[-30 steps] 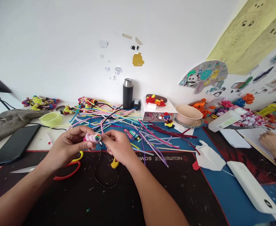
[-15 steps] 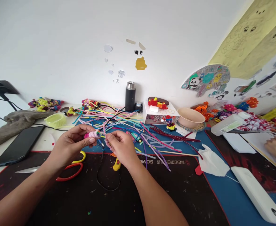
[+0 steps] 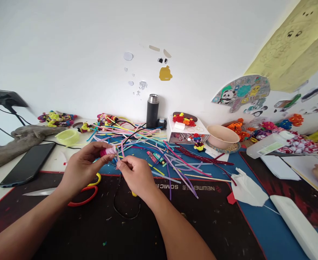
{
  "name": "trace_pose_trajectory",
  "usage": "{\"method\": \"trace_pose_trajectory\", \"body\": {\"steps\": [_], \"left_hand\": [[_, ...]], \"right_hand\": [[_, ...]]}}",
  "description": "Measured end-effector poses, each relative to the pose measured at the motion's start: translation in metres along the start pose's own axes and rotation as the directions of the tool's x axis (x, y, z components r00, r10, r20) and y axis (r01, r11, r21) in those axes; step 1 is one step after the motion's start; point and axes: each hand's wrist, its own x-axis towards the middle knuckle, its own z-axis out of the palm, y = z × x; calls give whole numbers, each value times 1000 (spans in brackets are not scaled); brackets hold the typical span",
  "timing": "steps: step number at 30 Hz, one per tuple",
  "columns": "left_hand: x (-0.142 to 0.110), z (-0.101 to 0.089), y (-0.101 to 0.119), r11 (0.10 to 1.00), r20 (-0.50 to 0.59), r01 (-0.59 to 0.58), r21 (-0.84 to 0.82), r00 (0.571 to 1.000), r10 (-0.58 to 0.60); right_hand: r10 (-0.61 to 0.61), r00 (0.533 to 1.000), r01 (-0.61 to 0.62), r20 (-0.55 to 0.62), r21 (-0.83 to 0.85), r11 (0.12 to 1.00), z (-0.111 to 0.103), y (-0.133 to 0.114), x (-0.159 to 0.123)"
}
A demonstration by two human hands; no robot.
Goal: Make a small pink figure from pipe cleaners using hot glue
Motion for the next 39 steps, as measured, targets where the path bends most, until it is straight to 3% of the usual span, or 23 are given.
{"method": "trace_pose_trajectory", "body": {"steps": [3, 7, 10, 14, 18, 24, 33, 39], "left_hand": [[4, -3, -5, 995, -47, -31, 99, 998, 36], [8, -5, -5, 946, -5, -98, 308, 995, 104], [8, -4, -6, 926, 36, -123, 358, 992, 118], [9, -3, -9, 920, 108, -141, 366, 988, 108], [10, -4, -10, 927, 107, -117, 357, 991, 84], [12, -5, -9, 914, 235, -179, 363, 967, 96], [7, -1, -4, 921, 277, -211, 327, 953, 120], [6, -2, -3, 969, 256, -149, 197, 962, 96]], "right_hand": [[-80, 996, 85, 43, -140, 986, 3, -7, -4], [-144, 987, 156, 63, -255, 954, 3, -13, -6], [-154, 987, 163, 54, -325, 931, 1, -12, -5], [-170, 985, 171, 34, -329, 929, -2, -10, -5], [-180, 984, 171, -1, -293, 941, -4, -10, -5], [-200, 979, 184, -25, -296, 937, -6, -12, -5], [-257, 966, 244, -1, -302, 921, -6, -10, -6], [-270, 963, 263, -7, -201, 944, -11, -16, -7]]}}
